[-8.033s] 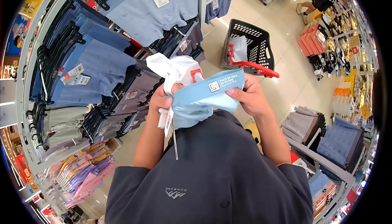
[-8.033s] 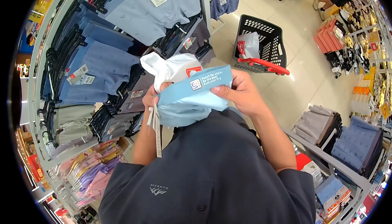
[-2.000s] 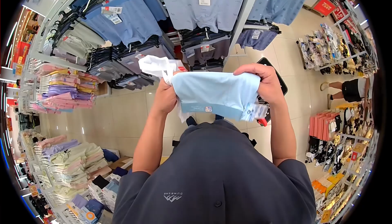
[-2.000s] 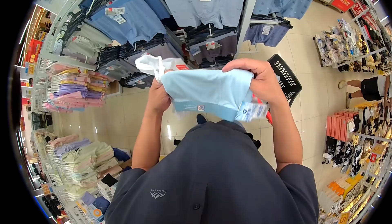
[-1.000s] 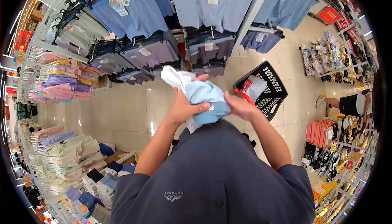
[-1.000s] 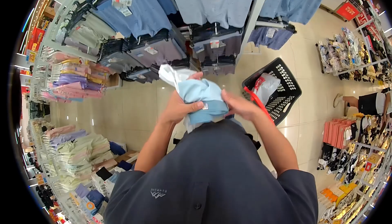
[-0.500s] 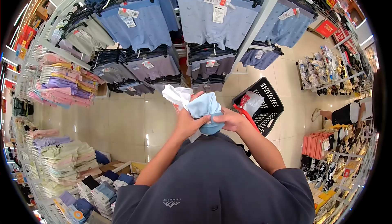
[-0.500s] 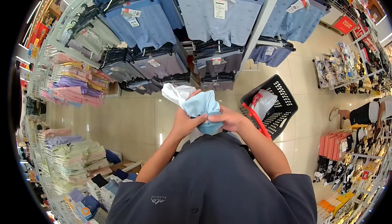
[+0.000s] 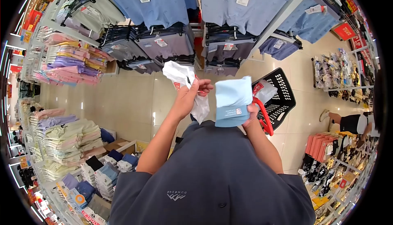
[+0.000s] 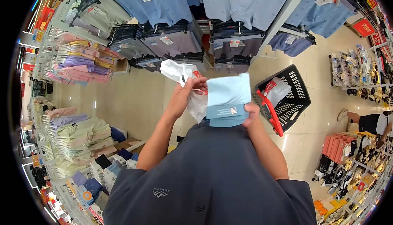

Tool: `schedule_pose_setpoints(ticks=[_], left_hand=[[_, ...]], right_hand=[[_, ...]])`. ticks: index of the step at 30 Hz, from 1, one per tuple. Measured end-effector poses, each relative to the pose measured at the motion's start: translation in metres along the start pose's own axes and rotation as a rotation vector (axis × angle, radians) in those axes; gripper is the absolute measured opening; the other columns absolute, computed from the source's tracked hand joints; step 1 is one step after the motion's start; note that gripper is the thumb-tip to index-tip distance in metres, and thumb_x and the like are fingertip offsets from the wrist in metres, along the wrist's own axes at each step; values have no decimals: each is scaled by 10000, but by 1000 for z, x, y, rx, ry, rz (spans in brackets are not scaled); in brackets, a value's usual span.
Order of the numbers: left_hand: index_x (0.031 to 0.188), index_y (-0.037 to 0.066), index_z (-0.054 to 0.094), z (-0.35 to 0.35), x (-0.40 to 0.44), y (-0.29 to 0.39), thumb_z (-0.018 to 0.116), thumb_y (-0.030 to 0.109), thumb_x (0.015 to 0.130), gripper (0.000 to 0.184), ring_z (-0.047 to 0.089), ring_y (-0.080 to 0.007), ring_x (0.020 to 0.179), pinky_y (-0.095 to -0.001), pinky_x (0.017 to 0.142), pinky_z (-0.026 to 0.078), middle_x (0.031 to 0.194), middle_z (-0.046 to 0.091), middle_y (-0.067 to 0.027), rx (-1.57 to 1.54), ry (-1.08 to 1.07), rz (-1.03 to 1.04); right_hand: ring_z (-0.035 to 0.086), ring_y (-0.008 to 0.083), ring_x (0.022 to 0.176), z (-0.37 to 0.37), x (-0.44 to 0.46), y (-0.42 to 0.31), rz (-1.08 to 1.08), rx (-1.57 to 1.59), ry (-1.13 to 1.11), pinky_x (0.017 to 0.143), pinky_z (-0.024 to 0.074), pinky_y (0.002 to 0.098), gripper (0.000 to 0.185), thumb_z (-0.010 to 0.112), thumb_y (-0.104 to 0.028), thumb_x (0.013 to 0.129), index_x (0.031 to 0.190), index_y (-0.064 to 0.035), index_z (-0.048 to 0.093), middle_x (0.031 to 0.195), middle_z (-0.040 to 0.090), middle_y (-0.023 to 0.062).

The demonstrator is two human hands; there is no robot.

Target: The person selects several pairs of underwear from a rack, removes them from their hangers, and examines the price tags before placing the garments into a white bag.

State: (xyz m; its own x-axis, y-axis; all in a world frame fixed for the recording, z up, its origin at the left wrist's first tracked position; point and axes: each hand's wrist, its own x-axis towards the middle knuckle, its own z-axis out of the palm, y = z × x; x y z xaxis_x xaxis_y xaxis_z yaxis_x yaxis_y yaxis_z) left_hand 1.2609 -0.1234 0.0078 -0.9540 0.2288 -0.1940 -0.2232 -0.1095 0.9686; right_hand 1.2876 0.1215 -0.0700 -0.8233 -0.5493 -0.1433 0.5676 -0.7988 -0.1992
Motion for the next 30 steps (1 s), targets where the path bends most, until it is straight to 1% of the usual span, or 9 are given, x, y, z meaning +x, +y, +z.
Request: schedule_pose_setpoints(ticks=[7, 9, 12, 14, 18, 19, 25, 28, 30], left_hand=[[1183, -3, 565, 0, -5, 0, 291, 351, 1016, 478, 554, -161, 930, -290, 867, 419, 1020, 630, -102, 250, -48, -233], [1166, -8, 570, -3, -3, -8, 296, 370, 1012, 492, 553, -164, 930, -298, 867, 419, 1013, 630, -102, 256, -49, -198], [1126, -20, 581, -10, -2, -14, 301, 422, 1002, 538, 558, -184, 923, -316, 857, 423, 986, 633, -104, 214, -52, -178], [1081, -37, 587, -14, -3, -17, 315, 407, 1006, 526, 546, -113, 882, -268, 801, 442, 946, 626, -58, 225, 8, -170], [1126, -19, 558, -23, -8, -5, 258, 462, 1000, 581, 544, -97, 690, -255, 721, 448, 856, 633, -80, 69, -7, -163], [1244, 14, 497, -19, -10, -3, 243, 463, 1000, 571, 516, -85, 605, -247, 699, 438, 993, 613, -106, 62, 1, -135], [1430, 80, 297, 3, -14, 7, 209, 461, 1000, 581, 506, -83, 557, -254, 711, 435, 1253, 482, -107, 149, -33, -86], [1440, 105, 288, 8, -13, 6, 205, 466, 998, 577, 499, -78, 549, -250, 660, 440, 1166, 537, -87, 243, -125, -64], [1444, 108, 284, 12, -14, 10, 211, 465, 998, 576, 491, -74, 541, -240, 615, 433, 1119, 556, -76, 279, -146, -101]], right_hand=[[522, 331, 1155, 15, 22, 11, 229, -223, 84, 1025, 384, 446, 784, 708, -99, 652, 1346, 21, 363, 1273, 515, 188], [519, 308, 1161, 21, 31, 21, 299, -307, 137, 1025, 381, 431, 766, 709, -69, 664, 1345, 18, 369, 1273, 520, 168], [523, 304, 1155, 26, 33, 21, 299, -403, 113, 1023, 384, 429, 768, 716, -76, 656, 1339, 17, 378, 1266, 525, 163], [525, 303, 1154, 26, 28, 13, 257, -386, 97, 1021, 387, 427, 759, 713, -81, 660, 1335, 19, 380, 1261, 528, 163], [532, 303, 1145, 16, 10, -13, 117, -293, 193, 1006, 405, 420, 726, 701, -102, 678, 1321, 25, 388, 1245, 535, 165], [532, 303, 1145, 18, 4, -18, 119, -290, 201, 1006, 405, 420, 726, 701, -102, 678, 1321, 25, 388, 1245, 535, 165], [554, 315, 1115, 29, -15, -21, -82, -319, 312, 984, 425, 422, 703, 682, -137, 712, 1329, 20, 383, 1229, 545, 179], [561, 288, 1109, 47, -5, -2, -38, -482, 402, 968, 436, 406, 649, 688, -99, 713, 1297, 15, 428, 1207, 564, 161], [576, 229, 1070, 46, 10, 12, 138, -674, 336, 935, 454, 367, 542, 705, -77, 723, 1220, 7, 505, 1160, 595, 131]])
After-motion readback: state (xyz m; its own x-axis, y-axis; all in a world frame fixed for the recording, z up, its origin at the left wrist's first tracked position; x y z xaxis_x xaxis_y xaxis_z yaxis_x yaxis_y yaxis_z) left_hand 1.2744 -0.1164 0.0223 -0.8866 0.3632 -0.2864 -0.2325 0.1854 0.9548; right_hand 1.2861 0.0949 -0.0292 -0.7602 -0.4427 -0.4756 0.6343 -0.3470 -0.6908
